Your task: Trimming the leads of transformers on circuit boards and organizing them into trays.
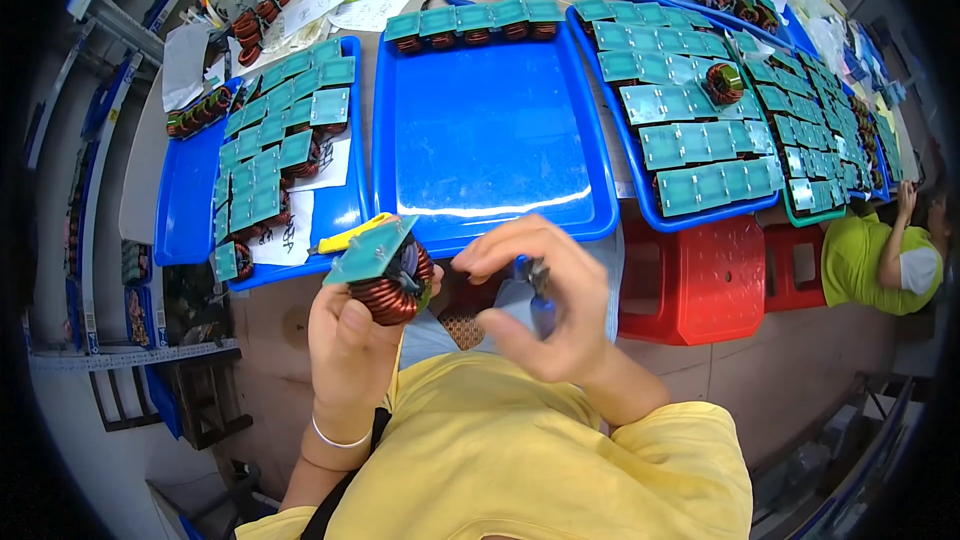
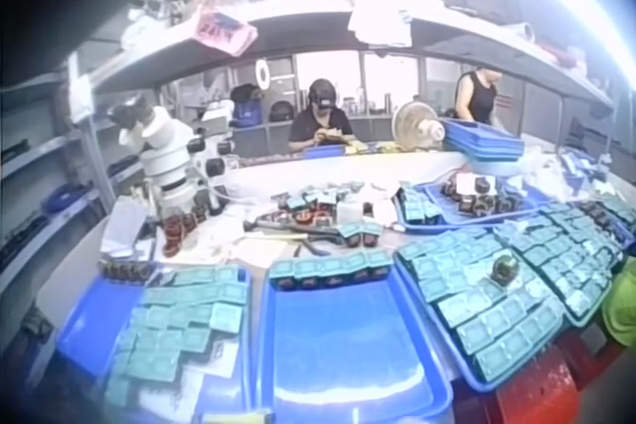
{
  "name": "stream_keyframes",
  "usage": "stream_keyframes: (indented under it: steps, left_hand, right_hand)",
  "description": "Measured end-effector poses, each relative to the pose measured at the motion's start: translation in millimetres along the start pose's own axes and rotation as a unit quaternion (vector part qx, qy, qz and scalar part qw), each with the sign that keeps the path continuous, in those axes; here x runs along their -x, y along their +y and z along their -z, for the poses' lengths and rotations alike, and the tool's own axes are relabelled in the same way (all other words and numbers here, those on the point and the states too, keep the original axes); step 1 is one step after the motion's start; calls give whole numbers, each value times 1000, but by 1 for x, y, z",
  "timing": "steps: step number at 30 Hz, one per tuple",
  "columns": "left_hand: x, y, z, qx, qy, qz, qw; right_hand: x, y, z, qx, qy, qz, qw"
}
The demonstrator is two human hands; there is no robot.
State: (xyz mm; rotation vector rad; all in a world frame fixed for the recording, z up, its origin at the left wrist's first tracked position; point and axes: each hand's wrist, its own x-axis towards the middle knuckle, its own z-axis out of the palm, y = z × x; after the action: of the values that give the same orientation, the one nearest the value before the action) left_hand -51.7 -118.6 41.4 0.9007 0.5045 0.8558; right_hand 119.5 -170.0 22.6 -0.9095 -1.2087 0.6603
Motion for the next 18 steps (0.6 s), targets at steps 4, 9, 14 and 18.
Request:
stream_keyframes:
  steps: [4,9,14,18]
  left_hand:
    - [-4,10,-6,66,-2,60,996]
    - [-3,6,-3,188,-32,130,973]
    - [3,0,-10,-78,21,0,997]
    - [8,1,-1,-133,-23,-8,991]
  right_hand:
    - [-3,-1,27,77,-49,9,996]
    - [-18,-20,30,205,-76,-26,975]
    - [-25,-37,29,397,-202,11,895]
    - [-28,-41,23,465,-203,48,861]
